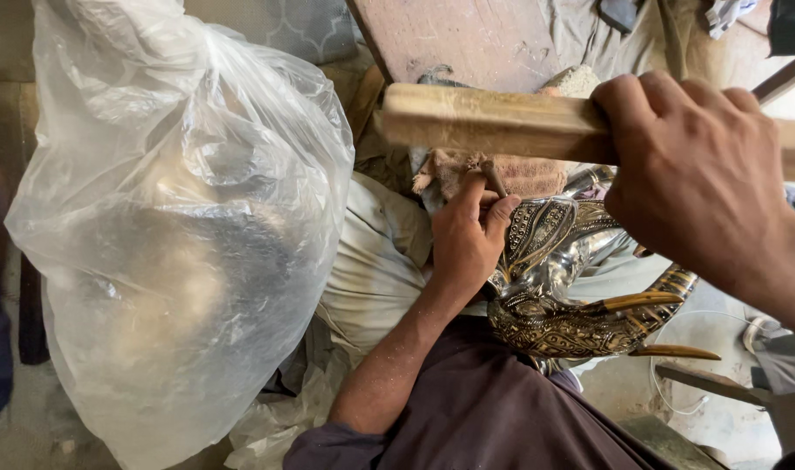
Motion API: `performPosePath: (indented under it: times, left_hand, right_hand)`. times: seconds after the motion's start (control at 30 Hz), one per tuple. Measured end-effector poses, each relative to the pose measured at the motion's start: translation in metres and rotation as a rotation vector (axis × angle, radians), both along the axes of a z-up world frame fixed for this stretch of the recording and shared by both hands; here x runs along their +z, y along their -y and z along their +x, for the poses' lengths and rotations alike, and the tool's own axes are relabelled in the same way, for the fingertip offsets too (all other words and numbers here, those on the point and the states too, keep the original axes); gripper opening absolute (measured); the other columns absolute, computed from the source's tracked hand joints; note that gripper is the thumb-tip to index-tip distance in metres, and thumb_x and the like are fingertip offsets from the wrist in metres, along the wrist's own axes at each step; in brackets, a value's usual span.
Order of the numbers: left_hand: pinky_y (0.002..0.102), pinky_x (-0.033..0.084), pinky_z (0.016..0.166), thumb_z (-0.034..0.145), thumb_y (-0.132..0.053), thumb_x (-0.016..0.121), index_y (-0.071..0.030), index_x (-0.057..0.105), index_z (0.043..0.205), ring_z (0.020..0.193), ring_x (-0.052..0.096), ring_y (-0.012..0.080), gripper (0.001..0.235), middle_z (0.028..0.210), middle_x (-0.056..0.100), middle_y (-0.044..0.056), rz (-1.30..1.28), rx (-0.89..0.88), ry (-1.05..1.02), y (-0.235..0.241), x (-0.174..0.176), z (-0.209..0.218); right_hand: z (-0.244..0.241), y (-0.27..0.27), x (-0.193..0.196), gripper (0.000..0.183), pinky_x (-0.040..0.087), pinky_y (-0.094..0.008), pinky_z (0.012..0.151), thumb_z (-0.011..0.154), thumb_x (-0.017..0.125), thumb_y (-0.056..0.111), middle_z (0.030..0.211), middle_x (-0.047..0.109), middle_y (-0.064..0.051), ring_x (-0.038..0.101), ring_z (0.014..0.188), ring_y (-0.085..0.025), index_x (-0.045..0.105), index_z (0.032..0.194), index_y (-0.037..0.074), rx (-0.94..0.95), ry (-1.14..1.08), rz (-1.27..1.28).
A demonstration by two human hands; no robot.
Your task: The person uses a metal chisel and a wooden mallet to engrave decorative patterns into a silver-colored metal object shaped like a ram's head. They repeatedly tap the chisel along the surface to create fine details.
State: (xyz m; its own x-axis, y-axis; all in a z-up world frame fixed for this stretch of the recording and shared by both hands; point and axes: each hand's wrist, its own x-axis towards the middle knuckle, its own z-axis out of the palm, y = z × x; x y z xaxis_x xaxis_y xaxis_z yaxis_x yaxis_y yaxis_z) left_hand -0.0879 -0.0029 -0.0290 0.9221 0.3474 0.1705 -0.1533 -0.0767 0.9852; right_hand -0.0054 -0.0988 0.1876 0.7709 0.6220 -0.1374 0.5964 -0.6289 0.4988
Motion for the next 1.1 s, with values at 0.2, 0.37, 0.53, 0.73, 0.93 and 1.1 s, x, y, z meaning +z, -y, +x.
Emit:
performPosePath:
  times: [0.2,0.37,0.53,0.73,0.93,1.1]
  left_hand:
    - [0.028,0.057,0.055,0.104,-0.022,0.067,-0.007,0.057,0.108,0.065,0.074,0.0135,0.018,0.078,0.073,0.004,-0.063,-0.061,-0.079,-0.006,0.008,0.000]
    - [0.028,0.058,0.059,0.104,-0.019,0.067,-0.006,0.057,0.111,0.070,0.075,0.0143,0.018,0.081,0.073,0.004,-0.019,-0.033,-0.027,-0.008,0.016,-0.005]
    - [0.028,0.058,0.056,0.101,-0.020,0.069,-0.006,0.057,0.108,0.067,0.075,0.0136,0.020,0.079,0.074,0.004,-0.093,-0.037,-0.114,-0.008,0.020,-0.005]
    - [0.028,0.058,0.059,0.103,-0.023,0.068,-0.006,0.058,0.105,0.070,0.075,0.0133,0.019,0.081,0.074,0.004,-0.071,-0.037,-0.083,-0.006,0.017,-0.010]
    - [0.026,0.058,0.057,0.102,-0.024,0.069,-0.007,0.057,0.103,0.071,0.074,0.0109,0.021,0.081,0.072,0.002,-0.090,-0.022,-0.102,-0.006,0.016,-0.008]
    - [0.026,0.057,0.060,0.104,-0.021,0.069,-0.006,0.058,0.103,0.071,0.073,0.0115,0.019,0.079,0.072,0.002,-0.089,-0.045,-0.098,-0.005,0.015,-0.011]
  right_hand:
    - [0.001,0.013,-0.010,0.022,0.050,-0.030,0.064,0.107,0.061,0.025,0.086,0.070,-0.001,0.060,0.062,-0.014,0.069,0.123,0.011,0.040,0.000,0.010]
    - [-0.003,0.010,-0.007,0.020,0.049,-0.029,0.063,0.102,0.060,0.029,0.087,0.070,0.001,0.058,0.063,-0.011,0.069,0.113,0.015,0.134,0.138,-0.033]
    - [-0.004,0.006,-0.004,0.026,0.048,-0.028,0.060,0.106,0.054,0.038,0.082,0.069,0.003,0.055,0.056,-0.009,0.068,0.107,0.016,0.043,0.132,-0.201]
    - [-0.005,0.011,-0.006,0.025,0.046,-0.028,0.061,0.107,0.052,0.038,0.082,0.069,0.004,0.057,0.059,-0.008,0.067,0.108,0.017,0.043,0.114,-0.194]
    - [-0.002,0.012,-0.009,0.026,0.048,-0.028,0.062,0.105,0.054,0.041,0.086,0.071,0.003,0.061,0.063,-0.010,0.066,0.111,0.018,-0.012,0.092,-0.237]
    - [-0.003,0.014,-0.007,0.028,0.048,-0.030,0.063,0.102,0.054,0.044,0.086,0.072,0.003,0.062,0.064,-0.011,0.066,0.109,0.020,-0.001,0.102,-0.271]
